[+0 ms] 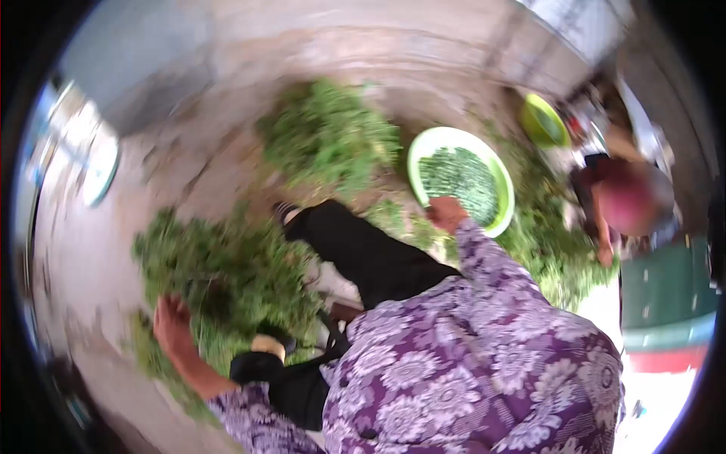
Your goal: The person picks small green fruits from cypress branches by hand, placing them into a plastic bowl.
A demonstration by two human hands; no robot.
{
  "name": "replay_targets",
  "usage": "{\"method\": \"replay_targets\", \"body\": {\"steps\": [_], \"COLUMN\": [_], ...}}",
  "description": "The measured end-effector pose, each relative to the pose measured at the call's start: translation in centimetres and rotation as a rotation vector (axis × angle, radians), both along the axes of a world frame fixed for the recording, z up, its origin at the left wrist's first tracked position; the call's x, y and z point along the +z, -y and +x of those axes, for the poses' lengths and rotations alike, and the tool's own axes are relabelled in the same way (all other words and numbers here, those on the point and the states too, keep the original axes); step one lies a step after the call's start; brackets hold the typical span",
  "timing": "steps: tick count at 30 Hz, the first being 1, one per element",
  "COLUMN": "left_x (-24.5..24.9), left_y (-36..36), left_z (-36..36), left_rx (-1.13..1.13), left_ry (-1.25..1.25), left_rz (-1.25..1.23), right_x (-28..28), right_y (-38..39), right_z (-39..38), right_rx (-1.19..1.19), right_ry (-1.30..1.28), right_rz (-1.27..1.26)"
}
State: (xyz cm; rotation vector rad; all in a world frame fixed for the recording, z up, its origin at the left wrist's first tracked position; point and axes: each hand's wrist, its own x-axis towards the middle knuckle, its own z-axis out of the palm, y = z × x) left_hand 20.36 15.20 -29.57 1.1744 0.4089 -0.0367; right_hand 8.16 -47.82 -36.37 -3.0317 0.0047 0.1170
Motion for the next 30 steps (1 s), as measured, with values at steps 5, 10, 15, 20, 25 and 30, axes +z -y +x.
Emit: {"method": "replay_targets", "body": {"steps": [5, 10, 15, 20, 25, 30], "left_x": [2.4, 3.5, 3.4, 3.6, 4.0, 3.6], "left_y": [1.8, -0.8, -4.8, -8.4, -10.6, -11.7], "left_z": [-1.0, -3.1, -6.0, -6.5, -6.8, -6.8], "left_rx": [0.16, 0.219, 0.455, 0.652, 0.721, 0.784], "left_ry": [0.096, 0.169, 0.258, 0.295, 0.372, 0.397], "left_rz": [-0.152, -0.21, -0.362, -0.471, -0.559, -0.603], "right_x": [5.9, 8.4, 5.5, -2.8, -5.6, -7.7], "right_y": [-4.5, -17.5, -32.3, -40.2, -45.7, -50.6], "right_z": [9.5, 19.4, 22.5, 22.9, 24.0, 27.1], "right_rx": [-0.694, -0.305, 0.196, 0.52, 0.418, 0.483], "right_ry": [-0.048, -0.202, -0.42, -0.515, -0.79, -0.641], "right_rz": [1.312, 1.183, 0.848, 0.687, 0.666, 0.489]}}
